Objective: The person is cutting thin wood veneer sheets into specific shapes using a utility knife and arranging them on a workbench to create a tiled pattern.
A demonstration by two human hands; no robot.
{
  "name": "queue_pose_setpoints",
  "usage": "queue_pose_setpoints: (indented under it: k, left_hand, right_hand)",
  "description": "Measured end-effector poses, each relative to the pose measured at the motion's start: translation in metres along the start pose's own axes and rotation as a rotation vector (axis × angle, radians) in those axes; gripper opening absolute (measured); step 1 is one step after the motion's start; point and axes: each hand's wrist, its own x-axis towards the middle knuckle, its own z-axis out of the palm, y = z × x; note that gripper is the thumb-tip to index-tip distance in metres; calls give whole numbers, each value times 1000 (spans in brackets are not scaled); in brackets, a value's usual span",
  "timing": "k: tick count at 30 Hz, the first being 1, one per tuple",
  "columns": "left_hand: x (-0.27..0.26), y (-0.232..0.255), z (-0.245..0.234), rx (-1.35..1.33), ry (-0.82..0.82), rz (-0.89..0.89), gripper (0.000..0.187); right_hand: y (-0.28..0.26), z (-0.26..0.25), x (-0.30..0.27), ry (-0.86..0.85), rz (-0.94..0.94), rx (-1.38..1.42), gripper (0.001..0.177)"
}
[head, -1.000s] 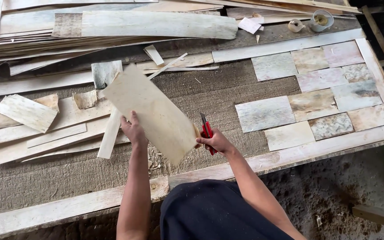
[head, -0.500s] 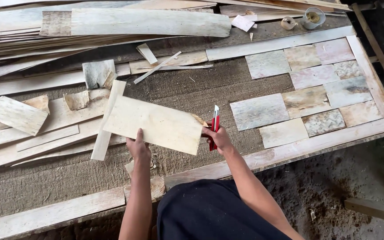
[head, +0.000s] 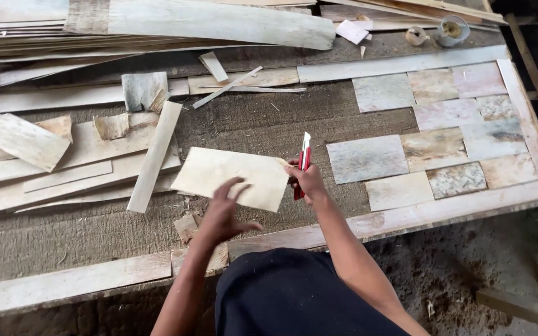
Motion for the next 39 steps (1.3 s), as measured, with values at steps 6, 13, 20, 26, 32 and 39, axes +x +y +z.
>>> queue_pose_setpoints:
  k: [6, 13, 20, 26, 32, 39]
  left_hand:
    - [43, -21, 74, 298, 368, 398, 74]
    - [54, -19, 66, 153, 492, 278, 78]
    - [50, -9, 60, 156, 476, 238, 79]
    - [53, -7, 56, 198, 513, 199, 81]
    - [54, -4, 58, 194, 524, 179, 81]
    - [53, 4, 67, 179, 524, 177, 78]
  right_hand:
    - [-29, 6, -8, -110, -64, -77, 35]
    - [-1, -20, 5, -110, -330, -646, 63]
    - [10, -16, -1, -98, -433, -882, 66]
    - [0, -6, -22, -137, -450, -873, 66]
    - [-3, -1, -19, -115, -477, -886, 66]
    - [-17, 4, 1, -35, -404, -902, 72]
